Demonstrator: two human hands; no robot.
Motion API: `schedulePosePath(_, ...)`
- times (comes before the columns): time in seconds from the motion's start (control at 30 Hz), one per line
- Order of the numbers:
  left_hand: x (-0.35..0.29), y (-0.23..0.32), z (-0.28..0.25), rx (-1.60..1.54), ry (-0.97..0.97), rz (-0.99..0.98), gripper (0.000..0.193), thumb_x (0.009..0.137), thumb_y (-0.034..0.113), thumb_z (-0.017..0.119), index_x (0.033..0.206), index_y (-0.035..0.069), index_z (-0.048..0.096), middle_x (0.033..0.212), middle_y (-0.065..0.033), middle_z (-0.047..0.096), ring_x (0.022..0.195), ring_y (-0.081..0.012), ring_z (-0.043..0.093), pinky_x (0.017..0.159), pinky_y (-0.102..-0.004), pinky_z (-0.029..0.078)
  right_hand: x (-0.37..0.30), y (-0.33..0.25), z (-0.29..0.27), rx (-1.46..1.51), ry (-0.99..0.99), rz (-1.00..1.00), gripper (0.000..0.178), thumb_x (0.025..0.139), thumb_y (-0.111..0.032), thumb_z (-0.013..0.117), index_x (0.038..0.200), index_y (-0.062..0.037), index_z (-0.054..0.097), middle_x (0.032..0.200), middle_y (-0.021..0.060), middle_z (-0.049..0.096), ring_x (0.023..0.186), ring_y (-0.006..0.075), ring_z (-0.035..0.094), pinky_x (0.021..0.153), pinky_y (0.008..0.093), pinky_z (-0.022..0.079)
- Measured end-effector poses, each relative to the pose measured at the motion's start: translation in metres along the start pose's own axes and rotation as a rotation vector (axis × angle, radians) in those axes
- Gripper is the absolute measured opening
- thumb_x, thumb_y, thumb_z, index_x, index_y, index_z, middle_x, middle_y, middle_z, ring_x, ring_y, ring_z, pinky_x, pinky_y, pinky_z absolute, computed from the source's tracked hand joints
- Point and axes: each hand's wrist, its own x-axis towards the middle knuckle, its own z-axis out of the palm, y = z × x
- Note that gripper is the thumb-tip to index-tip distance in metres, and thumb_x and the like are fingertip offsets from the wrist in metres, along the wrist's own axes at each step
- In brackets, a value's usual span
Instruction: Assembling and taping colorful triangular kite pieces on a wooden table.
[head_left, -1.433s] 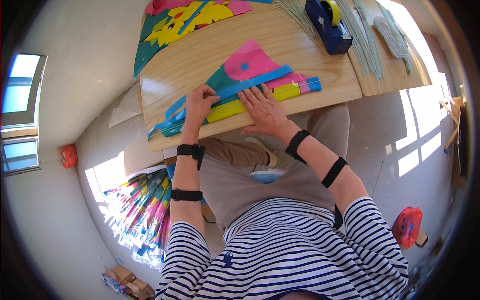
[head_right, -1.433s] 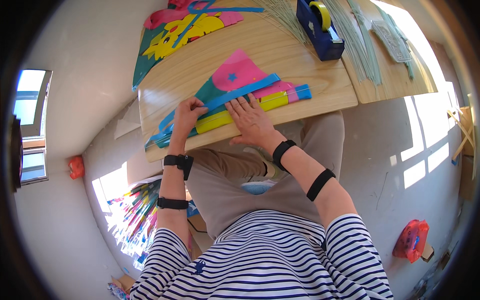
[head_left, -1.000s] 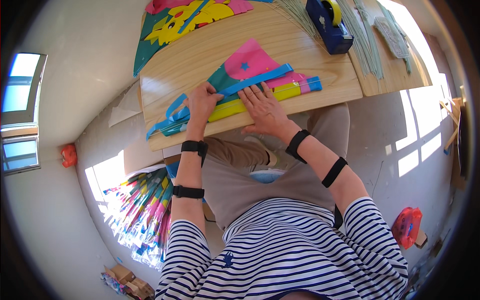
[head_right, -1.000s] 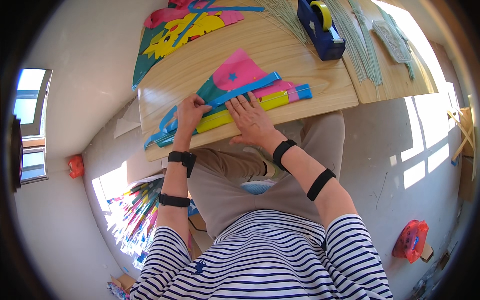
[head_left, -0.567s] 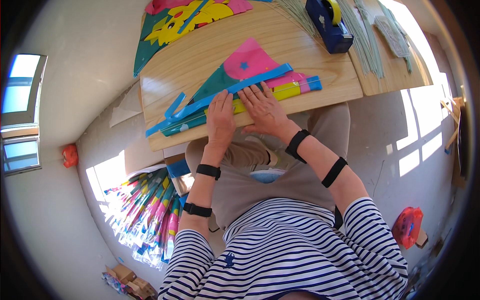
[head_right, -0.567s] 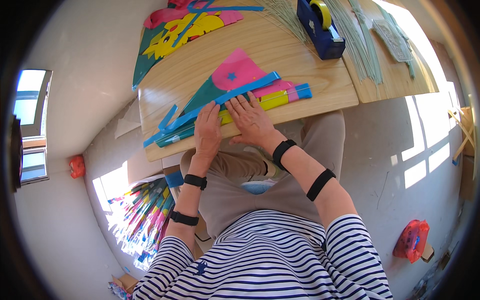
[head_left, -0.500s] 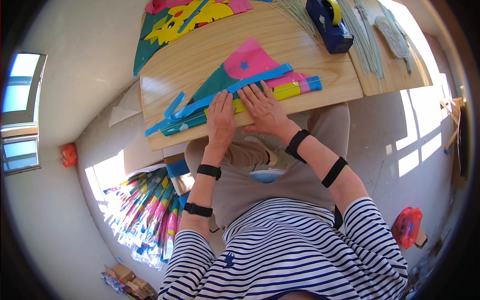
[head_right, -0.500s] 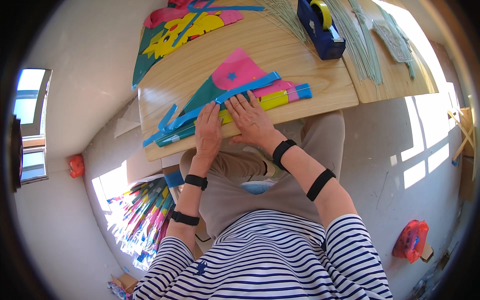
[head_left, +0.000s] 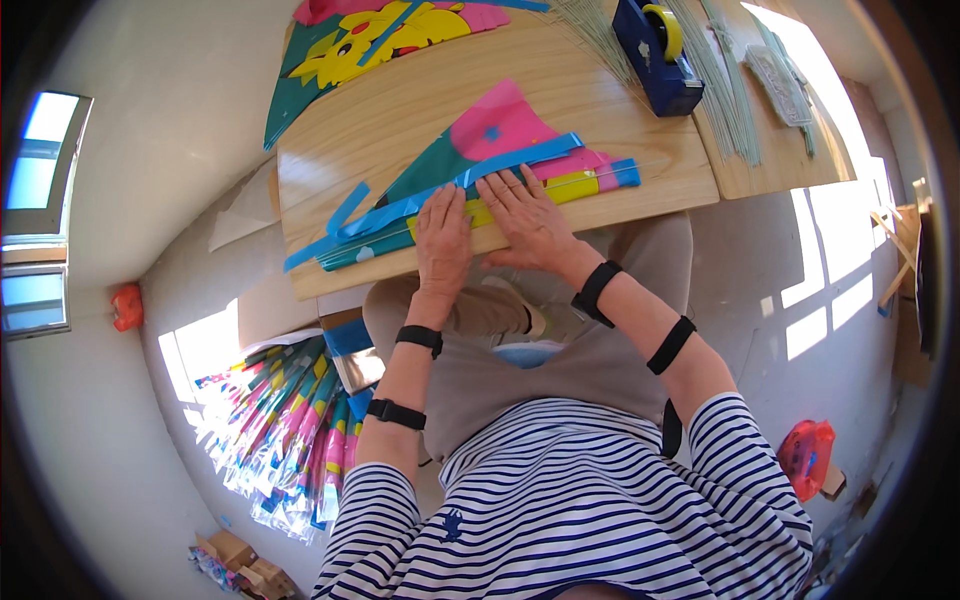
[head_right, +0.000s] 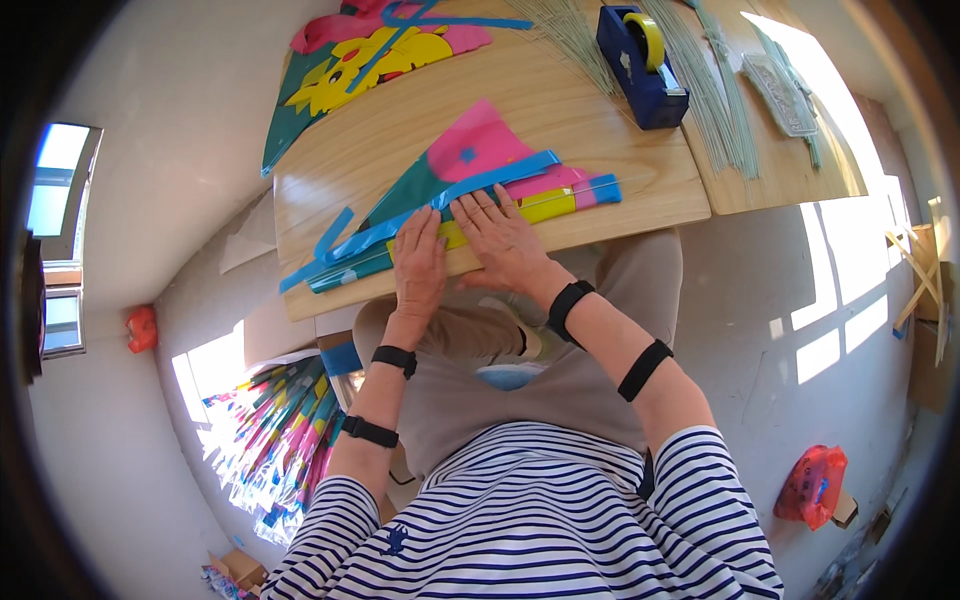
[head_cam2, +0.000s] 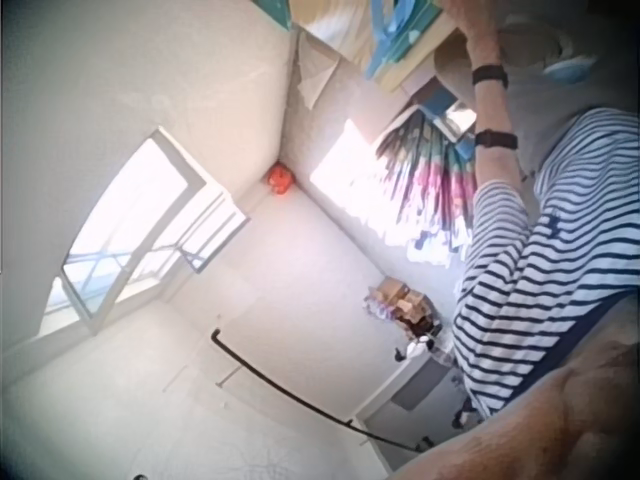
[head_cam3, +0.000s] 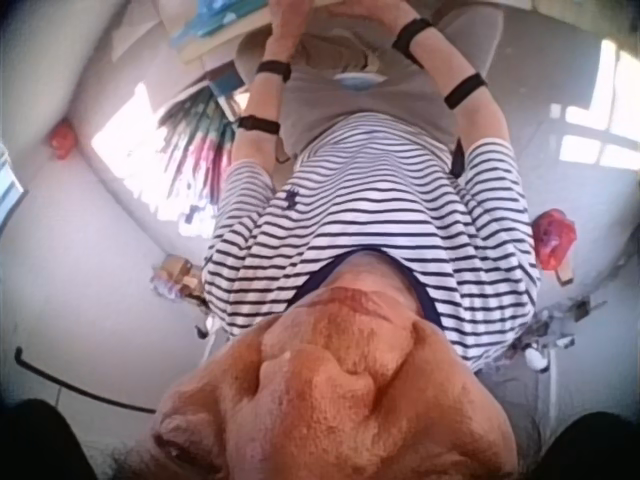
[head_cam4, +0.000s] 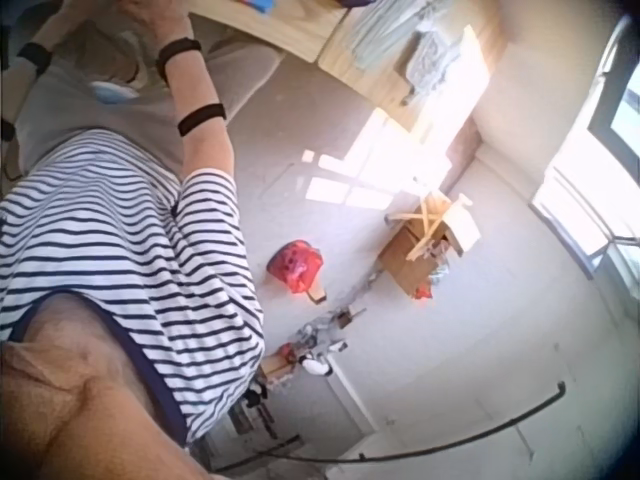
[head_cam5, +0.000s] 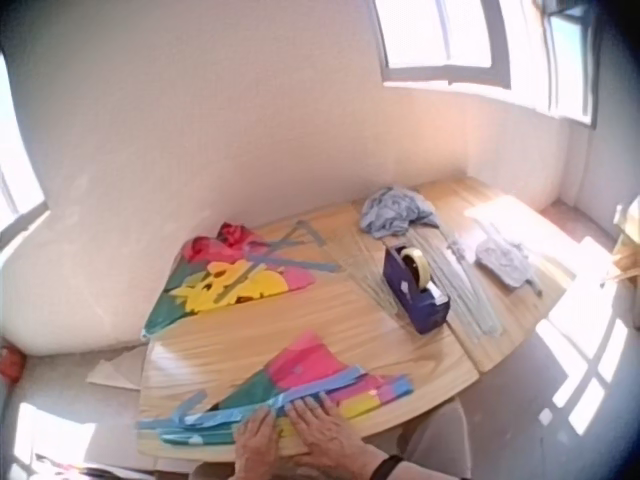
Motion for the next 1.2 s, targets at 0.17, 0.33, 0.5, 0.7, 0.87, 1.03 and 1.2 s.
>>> schedulePosePath(0.17,-0.001,-0.002,0.001,0.009,0.011,0.016,0.048,0.091,0.006,0.071,0.138,0.002,0.063,0.143,-0.0143,0.06,0.136,-0.036,0.054,0.114,-0.0477,0.044,-0.006,-0.006,-0.006,0.016,0.136,0.02,0.093,0.082,-0.049,0.08,0.15,0.0059,0.047,0.158,0.0236,0.044,0.154,0.0366,0.034,0.129,0.054,0.02)
schedulePosePath(0.33,-0.003,-0.006,0.003,-0.021,0.044,0.038,0.05,0.089,0.005,0.07,0.138,0.002,0.063,0.144,-0.0136,0.06,0.135,-0.0362,0.054,0.113,-0.0479,0.044,0.018,-0.021,-0.017,-0.018,0.209,-0.001,0.082,0.09,-0.048,0.072,0.147,0.0065,0.05,0.159,0.0228,0.044,0.155,0.0362,0.032,0.129,0.0536,0.02)
schedulePosePath(0.5,-0.002,-0.006,0.005,0.019,0.022,0.027,0.051,0.088,0.004,0.07,0.138,0.002,0.063,0.144,-0.0136,0.06,0.136,-0.0361,0.054,0.113,-0.0476,0.045,0.027,-0.016,0.002,-0.092,0.169,0.009,0.085,0.093,-0.057,0.064,0.149,0.006,0.05,0.161,0.0216,0.043,0.156,0.0352,0.031,0.129,0.0556,0.018)
schedulePosePath(0.7,-0.003,-0.003,0.003,-0.031,0.041,0.018,0.049,0.09,0.003,0.07,0.138,0.001,0.064,0.143,-0.015,0.061,0.134,-0.0372,0.055,0.112,-0.0475,0.045,0.011,-0.01,0.019,-0.107,0.11,0.046,0.088,0.093,-0.061,0.062,0.151,0.0047,0.049,0.161,0.0215,0.044,0.156,0.0348,0.031,0.129,0.0574,0.016)
schedulePosePath(0.87,-0.002,-0.001,0.003,-0.028,0.035,0.014,0.046,0.092,0.001,0.069,0.138,0.0,0.064,0.143,-0.0157,0.061,0.133,-0.0381,0.056,0.111,-0.0476,0.045,0.006,-0.014,0.022,-0.093,0.102,0.085,0.09,0.094,-0.061,0.061,0.156,0.0021,0.044,0.164,0.0205,0.039,0.158,0.034,0.029,0.128,0.0586,0.015)
schedulePosePath(1.03,-0.002,0.001,0.002,-0.041,0.036,0.014,0.046,0.092,0.001,0.068,0.138,0.001,0.064,0.143,-0.0155,0.061,0.134,-0.0381,0.055,0.112,-0.0473,0.045,0.004,-0.009,0.016,-0.066,0.045,0.071,0.094,0.095,-0.065,0.058,0.159,0.0015,0.04,0.168,0.0202,0.033,0.16,0.0329,0.024,0.128,0.0595,0.013)
schedulePosePath(1.2,0.002,-0.003,-0.01,-0.013,-0.016,0.024,0.05,0.088,0.008,0.073,0.137,0.003,0.064,0.141,-0.0141,0.061,0.136,-0.0351,0.053,0.116,-0.0481,0.04,0.005,-0.011,0.012,-0.057,-0.015,0.076,0.097,0.095,-0.067,0.058,0.16,0.0016,0.037,0.17,0.0198,0.03,0.161,0.0318,0.021,0.129,0.0589,0.011)
